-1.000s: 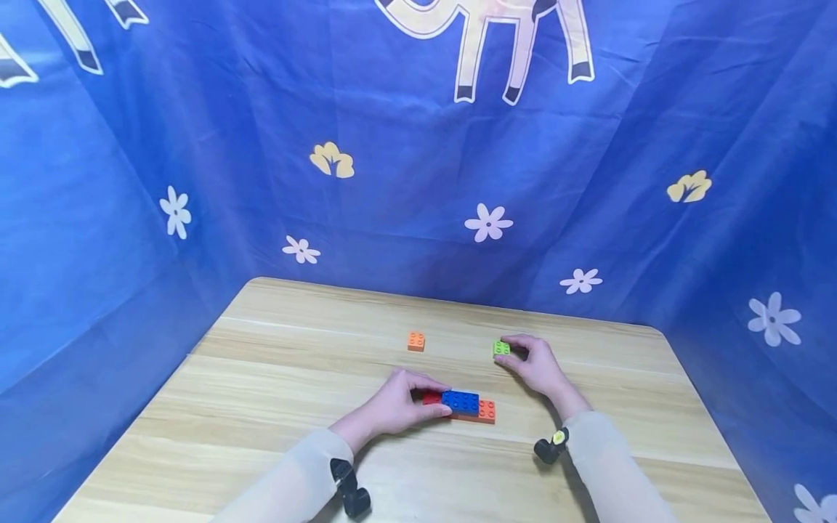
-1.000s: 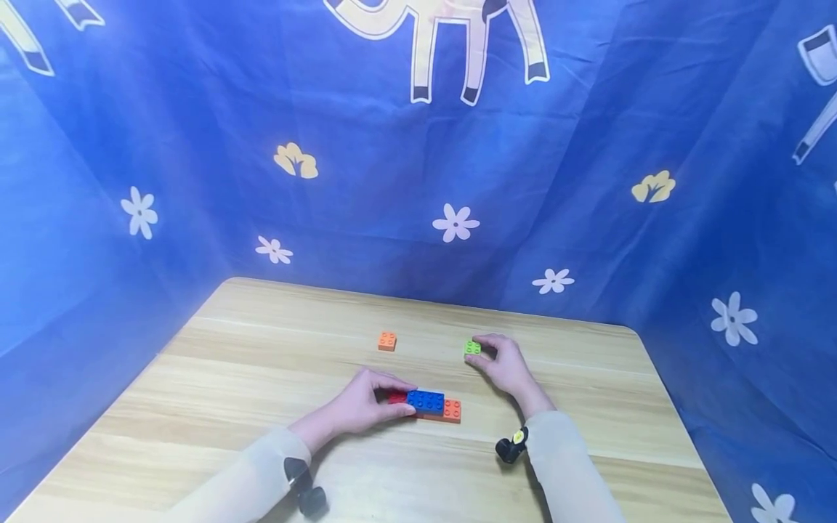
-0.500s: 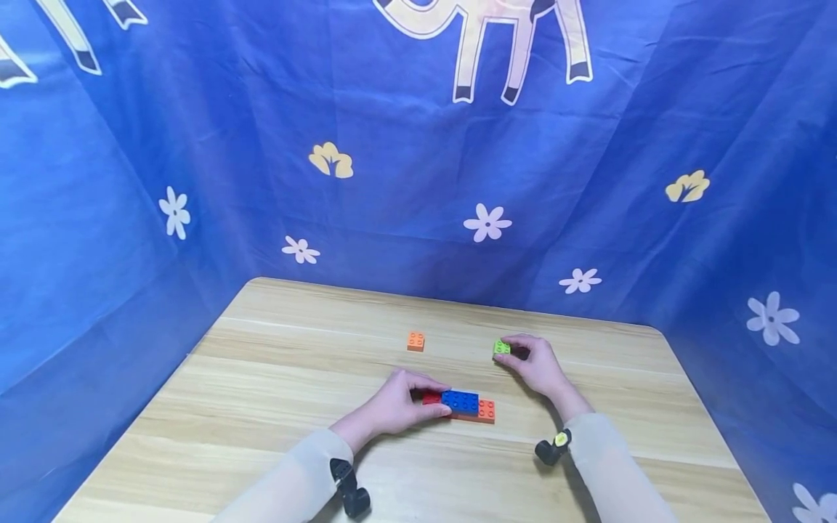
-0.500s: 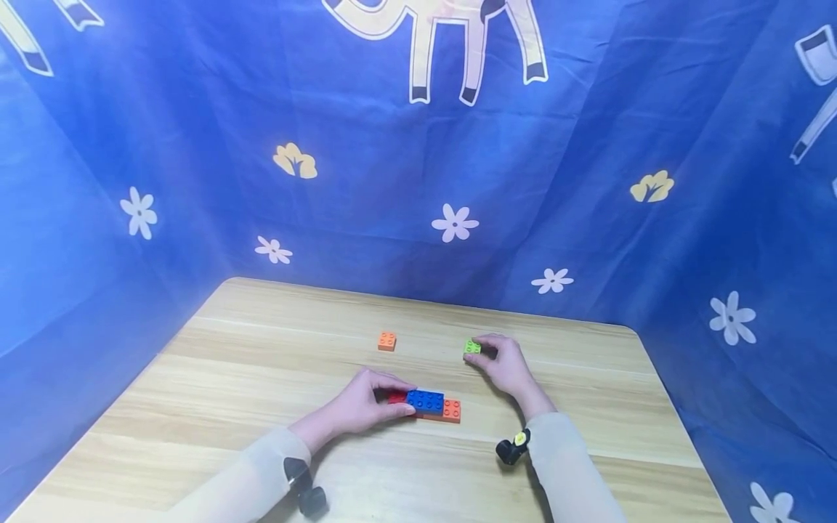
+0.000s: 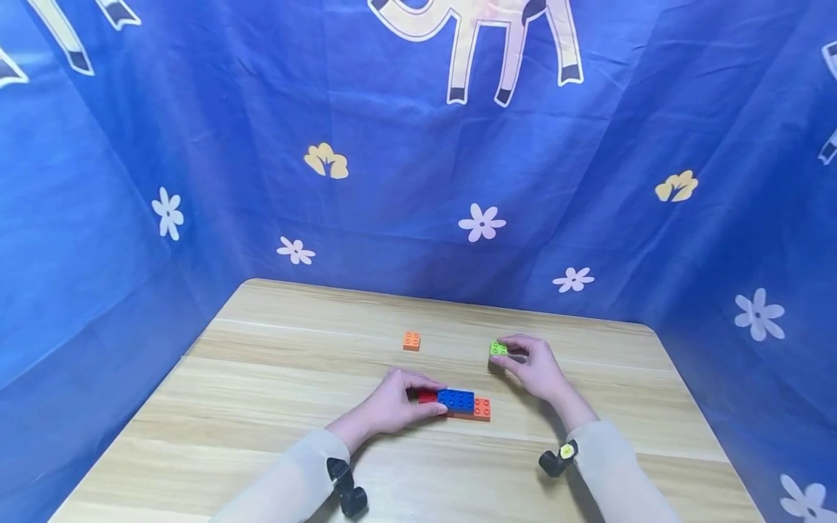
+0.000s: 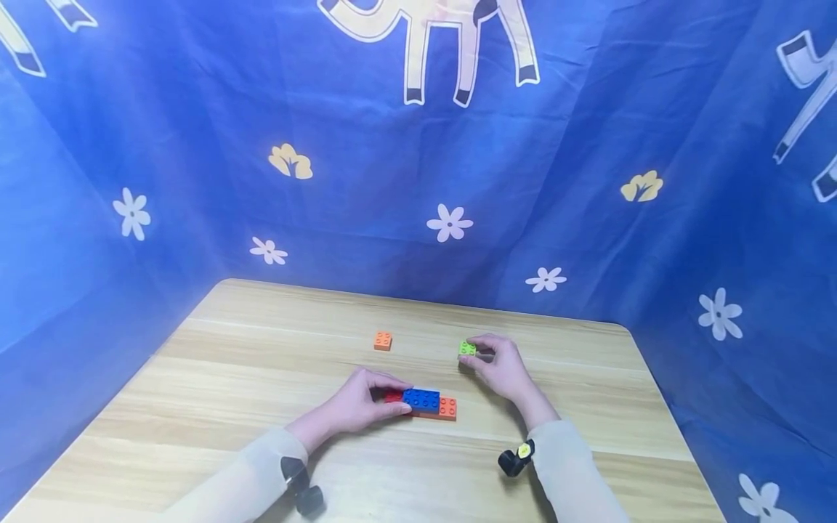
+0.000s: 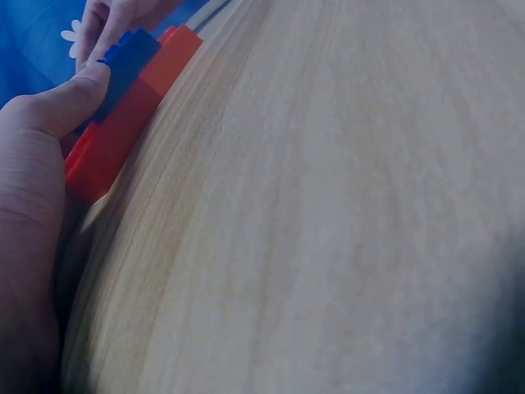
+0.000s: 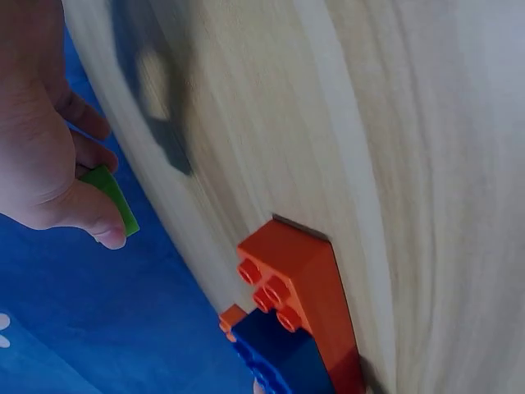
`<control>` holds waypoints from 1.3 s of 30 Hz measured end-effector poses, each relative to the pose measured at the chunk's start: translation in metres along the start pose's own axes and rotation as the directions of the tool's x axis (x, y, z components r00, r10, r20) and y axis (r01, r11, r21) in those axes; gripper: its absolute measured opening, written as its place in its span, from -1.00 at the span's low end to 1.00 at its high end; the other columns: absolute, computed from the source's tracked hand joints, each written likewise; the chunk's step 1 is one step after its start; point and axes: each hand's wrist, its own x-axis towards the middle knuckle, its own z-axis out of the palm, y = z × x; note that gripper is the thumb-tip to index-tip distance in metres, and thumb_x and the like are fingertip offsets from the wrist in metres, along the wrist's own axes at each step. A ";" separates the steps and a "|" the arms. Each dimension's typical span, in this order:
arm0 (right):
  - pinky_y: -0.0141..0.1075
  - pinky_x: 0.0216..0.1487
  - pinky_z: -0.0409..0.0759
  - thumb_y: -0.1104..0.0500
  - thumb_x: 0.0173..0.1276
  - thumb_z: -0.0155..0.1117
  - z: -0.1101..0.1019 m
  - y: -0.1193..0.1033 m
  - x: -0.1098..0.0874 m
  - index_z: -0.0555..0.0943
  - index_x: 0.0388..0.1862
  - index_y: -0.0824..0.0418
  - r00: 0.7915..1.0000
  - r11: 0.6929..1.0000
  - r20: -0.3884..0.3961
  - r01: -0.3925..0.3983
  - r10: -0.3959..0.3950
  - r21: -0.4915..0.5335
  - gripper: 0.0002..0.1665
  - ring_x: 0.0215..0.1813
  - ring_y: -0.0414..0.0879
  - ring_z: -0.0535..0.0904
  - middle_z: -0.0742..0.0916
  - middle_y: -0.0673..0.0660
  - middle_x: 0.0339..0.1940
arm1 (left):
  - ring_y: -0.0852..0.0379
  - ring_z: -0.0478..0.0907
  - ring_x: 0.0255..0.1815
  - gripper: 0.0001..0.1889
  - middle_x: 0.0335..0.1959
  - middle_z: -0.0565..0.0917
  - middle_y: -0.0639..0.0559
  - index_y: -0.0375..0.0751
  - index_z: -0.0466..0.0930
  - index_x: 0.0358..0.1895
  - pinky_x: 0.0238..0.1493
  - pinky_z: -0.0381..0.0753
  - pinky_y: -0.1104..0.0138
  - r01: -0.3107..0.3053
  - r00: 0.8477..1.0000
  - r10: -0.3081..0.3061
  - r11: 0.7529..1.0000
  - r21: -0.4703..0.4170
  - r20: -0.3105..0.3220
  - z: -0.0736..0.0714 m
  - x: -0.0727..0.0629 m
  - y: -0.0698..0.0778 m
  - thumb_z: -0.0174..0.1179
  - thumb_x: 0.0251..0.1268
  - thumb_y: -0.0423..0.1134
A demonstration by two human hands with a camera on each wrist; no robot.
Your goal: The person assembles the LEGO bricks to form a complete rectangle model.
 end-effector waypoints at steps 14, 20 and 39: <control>-0.09 0.21 0.68 0.24 0.29 0.62 -0.004 -0.010 -0.019 0.70 0.20 0.37 0.998 0.996 0.026 0.056 -0.058 0.076 -0.48 0.08 0.07 0.72 0.76 0.13 0.05 | 0.24 0.70 0.05 -0.55 -0.01 0.80 0.26 0.06 0.84 0.10 0.18 0.64 0.24 0.007 1.000 -0.007 1.000 0.007 -0.006 0.001 0.000 -0.004 0.56 0.21 0.14; 0.08 0.23 0.64 0.29 0.29 0.61 -0.003 -0.017 -0.029 0.74 0.14 0.34 0.997 0.992 0.042 0.064 -0.069 0.111 -0.55 0.05 0.13 0.73 0.77 0.12 0.01 | 0.23 0.71 0.02 -0.58 -0.03 0.81 0.22 0.04 0.85 0.08 0.12 0.66 0.25 -0.002 1.000 0.003 1.000 0.007 -0.007 0.001 0.001 -0.002 0.57 0.22 0.10; 0.03 0.23 0.66 0.25 0.25 0.65 0.008 -0.026 -0.047 0.79 0.07 0.27 0.989 0.991 0.123 0.071 -0.085 0.111 -0.59 0.06 -0.01 0.72 0.79 -0.01 0.00 | 0.27 0.70 0.01 -0.58 -0.04 0.81 0.26 0.05 0.85 0.10 0.09 0.65 0.28 0.017 1.000 -0.017 1.000 0.016 0.005 0.000 0.003 -0.002 0.58 0.22 0.08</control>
